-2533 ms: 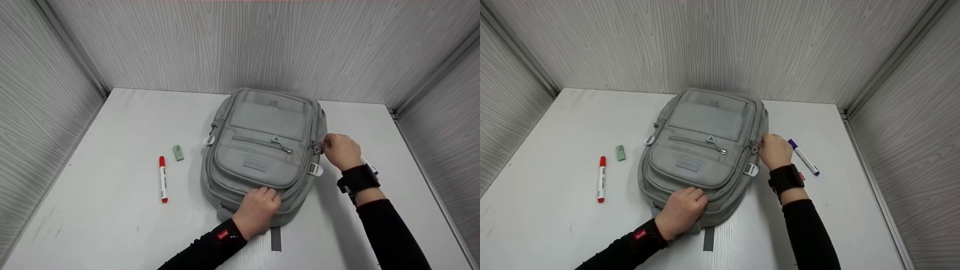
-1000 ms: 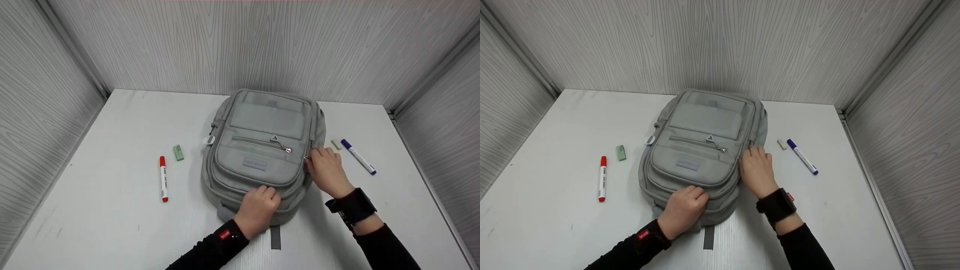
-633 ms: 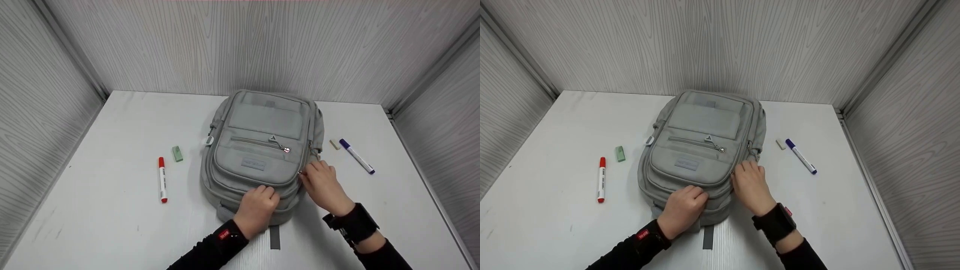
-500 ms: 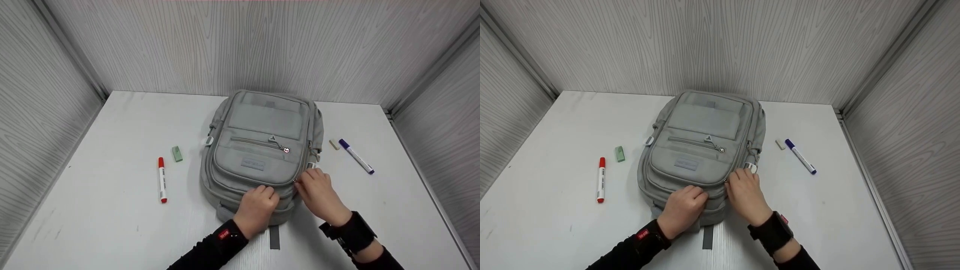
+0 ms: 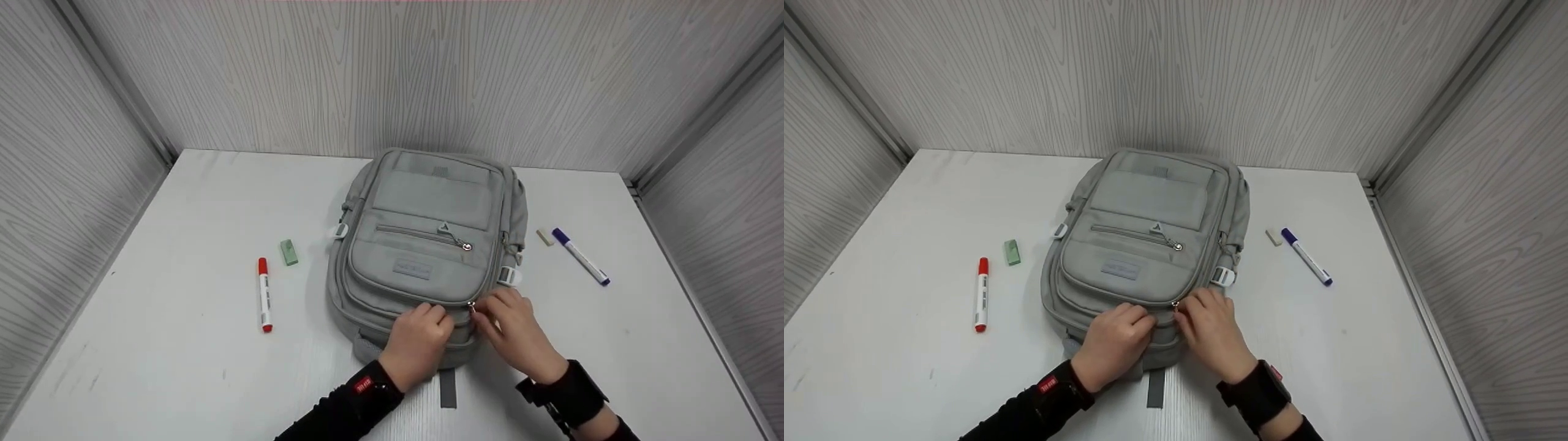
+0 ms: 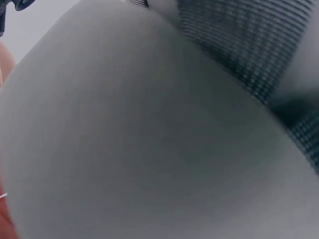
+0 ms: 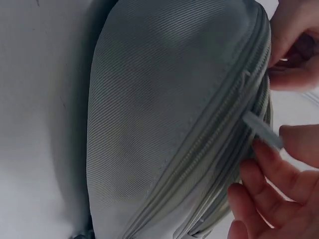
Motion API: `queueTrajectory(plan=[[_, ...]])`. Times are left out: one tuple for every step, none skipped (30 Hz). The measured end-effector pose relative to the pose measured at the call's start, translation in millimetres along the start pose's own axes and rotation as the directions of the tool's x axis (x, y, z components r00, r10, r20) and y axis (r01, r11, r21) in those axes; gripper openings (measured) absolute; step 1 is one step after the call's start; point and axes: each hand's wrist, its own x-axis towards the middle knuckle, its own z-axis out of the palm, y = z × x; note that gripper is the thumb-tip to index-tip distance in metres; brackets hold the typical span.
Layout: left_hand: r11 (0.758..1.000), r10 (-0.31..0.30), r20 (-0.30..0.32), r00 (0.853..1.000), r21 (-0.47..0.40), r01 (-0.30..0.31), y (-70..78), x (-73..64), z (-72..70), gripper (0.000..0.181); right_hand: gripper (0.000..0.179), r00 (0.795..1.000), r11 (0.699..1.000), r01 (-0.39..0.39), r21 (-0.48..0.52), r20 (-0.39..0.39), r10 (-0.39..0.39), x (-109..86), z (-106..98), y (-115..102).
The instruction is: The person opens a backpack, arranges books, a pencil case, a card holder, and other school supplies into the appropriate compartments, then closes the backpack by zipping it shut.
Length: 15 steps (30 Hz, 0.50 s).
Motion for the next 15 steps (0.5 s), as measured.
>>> queueTrajectory(plan=[[1.000, -0.011, 0.019, 1.000, -0.014, 0.012, 1.1, 0.8, -2.4, 0.012, 0.012, 1.000, 1.000, 0.000, 0.013, 0.001, 0.000, -0.6, -2, 2], [0.999, -0.023, 0.043, 0.999, -0.031, 0.024, 2.5, 1.8, -4.9, 0.012, 0.012, 1.000, 1.000, 0.002, 0.023, -0.002, -0.002, -1.1, -4, 4], [0.998, -0.033, 0.068, 0.997, -0.047, 0.036, 4.0, 2.9, -7.2, 0.012, 0.013, 1.000, 1.000, 0.005, 0.027, -0.008, -0.005, -1.2, -6, 7], [0.997, -0.042, 0.094, 0.995, -0.065, 0.048, 5.9, 4.4, -9.5, 0.014, 0.014, 1.000, 1.000, 0.010, 0.026, -0.017, -0.010, -1.1, -8, 9], [0.995, -0.049, 0.119, 0.992, -0.080, 0.058, 8.1, 6.4, -11.8, 0.016, 0.016, 1.000, 1.000, 0.016, 0.020, -0.028, -0.015, -0.6, -9, 11], [0.993, -0.055, 0.143, 0.988, -0.092, 0.068, 10.4, 8.6, -13.6, 0.019, 0.017, 0.999, 1.000, 0.021, 0.012, -0.038, -0.020, -0.2, -11, 14], [0.993, -0.058, 0.165, 0.984, -0.096, 0.075, 12.9, 11.1, -15.0, 0.022, 0.018, 0.999, 1.000, 0.024, 0.003, -0.047, -0.024, 0.7, -12, 16], [0.993, -0.059, 0.189, 0.980, -0.093, 0.078, 15.6, 13.4, -15.5, 0.025, 0.019, 0.998, 1.000, 0.026, -0.004, -0.055, -0.027, 1.7, -13, 18], [0.994, -0.058, 0.209, 0.976, -0.081, 0.077, 18.5, 16.0, -15.8, 0.028, 0.021, 0.998, 1.000, 0.027, -0.010, -0.057, -0.028, 2.9, -14, 19], [0.995, -0.059, 0.228, 0.972, -0.064, 0.075, 21.4, 18.7, -16.0, 0.030, 0.023, 0.998, 0.999, 0.029, -0.016, -0.058, -0.030, 4.1, -14, 20], [0.997, -0.059, 0.250, 0.966, -0.041, 0.072, 24.3, 21.4, -16.0, 0.031, 0.025, 0.998, 0.999, 0.030, -0.023, -0.056, -0.031, 5.3, -14, 21], [0.998, -0.060, 0.271, 0.961, -0.016, 0.067, 27.1, 23.7, -15.7, 0.032, 0.027, 0.998, 0.999, 0.033, -0.028, -0.053, -0.035, 6.7, -13, 21], [0.998, -0.059, 0.292, 0.955, 0.016, 0.056, 29.7, 25.6, -15.0, 0.032, 0.029, 0.998, 0.999, 0.039, -0.033, -0.049, -0.040, 8.1, -13, 21], [0.998, -0.059, 0.310, 0.949, 0.044, 0.047, 32.0, 27.3, -14.4, 0.030, 0.032, 0.998, 0.998, 0.045, -0.035, -0.045, -0.047, 9.5, -12, 22], [0.997, -0.059, 0.322, 0.945, 0.068, 0.039, 33.9, 28.5, -13.4, 0.027, 0.034, 0.998, 0.998, 0.054, -0.037, -0.043, -0.056, 10.8, -10, 22]])
